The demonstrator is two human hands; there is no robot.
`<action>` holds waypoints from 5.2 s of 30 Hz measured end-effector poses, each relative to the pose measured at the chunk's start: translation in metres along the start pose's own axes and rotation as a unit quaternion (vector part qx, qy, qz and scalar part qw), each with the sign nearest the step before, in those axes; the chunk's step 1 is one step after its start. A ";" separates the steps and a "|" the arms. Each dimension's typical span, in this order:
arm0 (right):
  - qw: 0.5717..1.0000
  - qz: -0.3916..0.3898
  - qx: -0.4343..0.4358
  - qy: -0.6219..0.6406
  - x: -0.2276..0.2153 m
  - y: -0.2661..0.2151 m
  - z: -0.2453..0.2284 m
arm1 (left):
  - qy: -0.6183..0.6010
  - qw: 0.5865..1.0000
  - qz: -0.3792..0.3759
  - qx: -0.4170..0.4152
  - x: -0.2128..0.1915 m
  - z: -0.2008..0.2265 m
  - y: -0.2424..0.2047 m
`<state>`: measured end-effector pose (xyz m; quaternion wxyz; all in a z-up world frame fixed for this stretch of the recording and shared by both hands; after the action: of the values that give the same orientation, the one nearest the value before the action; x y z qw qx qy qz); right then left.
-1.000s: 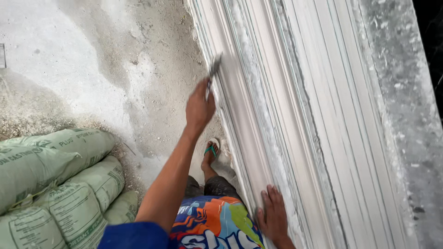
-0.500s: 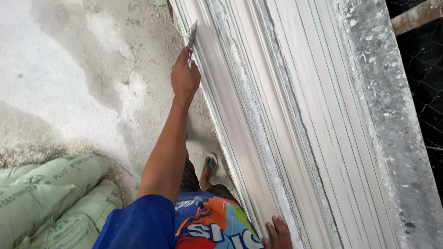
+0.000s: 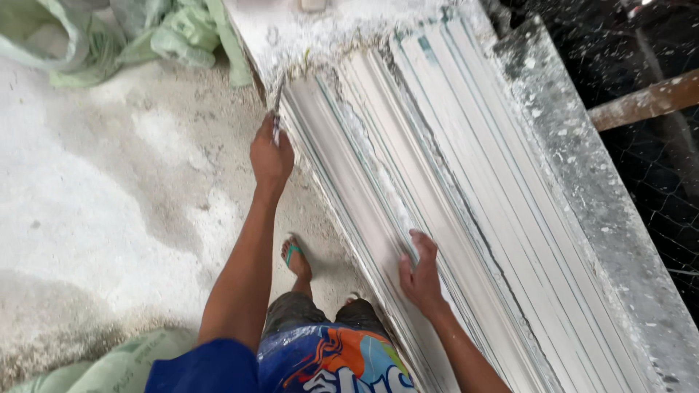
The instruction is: The person uses a scraper to remove excess material from the surface of stacked white mold pieces. They repeatedly scrape along the grooves and edges of the molds, moving from one piece to the next in a systematic manner.
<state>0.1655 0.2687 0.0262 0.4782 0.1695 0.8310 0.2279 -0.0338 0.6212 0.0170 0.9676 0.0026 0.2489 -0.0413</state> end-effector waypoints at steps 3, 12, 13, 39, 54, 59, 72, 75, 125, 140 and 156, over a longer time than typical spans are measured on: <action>0.988 0.012 0.144 0.053 -0.003 0.039 0.026 | -0.036 0.997 -0.050 -0.037 -0.036 0.047 -0.037; 0.952 -0.011 0.263 0.158 0.011 0.010 0.040 | -0.091 0.970 -0.175 -0.138 0.003 -0.028 -0.205; 0.952 -0.008 0.261 0.158 0.011 0.007 0.035 | -0.090 0.971 -0.175 -0.134 0.003 -0.009 -0.196; 0.855 -0.091 0.464 0.212 0.072 0.215 -0.009 | -0.158 0.801 -0.524 -0.241 0.097 0.047 -0.043; 0.835 -0.179 0.519 -0.033 0.055 0.218 0.107 | 0.319 0.732 -0.445 0.405 0.133 0.141 0.069; 0.814 -0.237 0.529 -0.018 -0.008 0.218 0.090 | 0.276 0.726 -0.379 0.503 0.197 0.109 0.008; 0.870 -0.251 0.423 0.041 0.082 0.346 0.148 | 0.331 0.703 -0.279 0.564 0.179 0.097 0.182; 0.872 -0.264 0.410 0.044 0.096 0.361 0.152 | 0.355 0.700 -0.233 0.574 0.175 0.097 0.197; 0.522 0.141 0.741 -0.398 0.020 -0.099 -0.033 | 0.240 0.293 -0.583 0.719 0.282 0.169 -0.070; 0.540 0.118 0.749 -0.367 0.012 -0.082 -0.031 | 0.161 0.226 -0.529 0.802 0.266 0.185 -0.001; 0.518 0.116 0.712 -0.460 0.015 -0.084 -0.030 | 0.384 0.428 -0.659 0.486 0.262 0.210 0.067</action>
<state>0.1268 0.1998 -0.0170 0.4829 0.6295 0.3533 -0.4957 0.3012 0.6623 0.0736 0.2899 0.3231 0.4595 -0.7749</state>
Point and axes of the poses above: each hand's wrist, its own y-axis towards the middle knuckle, its own x-axis out of the palm, z = x × y, the point moved 3 cm from there along y, towards the middle knuckle, and after that the axes turned 7 degrees about -x, right-handed, at the moved point
